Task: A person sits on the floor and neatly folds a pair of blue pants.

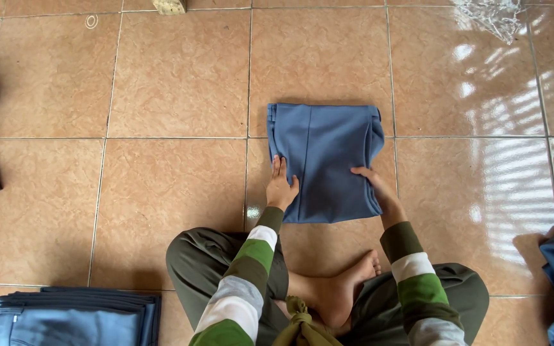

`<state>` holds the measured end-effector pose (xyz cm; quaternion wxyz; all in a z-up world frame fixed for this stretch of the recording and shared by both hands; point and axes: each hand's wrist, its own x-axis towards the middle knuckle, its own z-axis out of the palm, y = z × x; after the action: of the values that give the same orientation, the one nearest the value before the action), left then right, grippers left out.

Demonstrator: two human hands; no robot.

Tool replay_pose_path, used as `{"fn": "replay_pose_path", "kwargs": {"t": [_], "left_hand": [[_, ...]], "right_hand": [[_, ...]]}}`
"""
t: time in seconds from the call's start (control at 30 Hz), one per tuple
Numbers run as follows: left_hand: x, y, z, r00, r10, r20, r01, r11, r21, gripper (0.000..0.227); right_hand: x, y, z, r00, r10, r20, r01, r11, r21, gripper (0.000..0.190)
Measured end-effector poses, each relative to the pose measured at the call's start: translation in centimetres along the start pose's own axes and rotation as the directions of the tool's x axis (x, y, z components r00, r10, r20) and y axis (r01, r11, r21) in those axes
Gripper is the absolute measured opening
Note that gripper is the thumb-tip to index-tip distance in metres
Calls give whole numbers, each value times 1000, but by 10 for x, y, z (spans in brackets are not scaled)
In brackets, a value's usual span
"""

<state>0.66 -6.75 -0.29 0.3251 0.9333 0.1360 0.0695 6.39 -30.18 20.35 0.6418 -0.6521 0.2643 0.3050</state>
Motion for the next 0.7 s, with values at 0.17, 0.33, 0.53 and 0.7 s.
{"fn": "replay_pose_path", "kwargs": {"t": [0.17,0.33,0.53,0.7], "left_hand": [[4,51,27,962,52,266,28,957,-289,66],[16,100,7,905,152,396,45,895,-444,49],[28,76,-77,956,-15,293,156,871,-465,36],[19,42,-98,974,-225,41,219,869,-444,34]], "right_hand": [[-3,-39,-32,995,-88,-42,89,996,22,96],[-16,-62,-85,978,-193,-84,196,980,41,84],[135,-9,-77,946,-309,-99,269,917,-293,99],[224,74,59,936,-317,156,279,394,-875,72]]}}
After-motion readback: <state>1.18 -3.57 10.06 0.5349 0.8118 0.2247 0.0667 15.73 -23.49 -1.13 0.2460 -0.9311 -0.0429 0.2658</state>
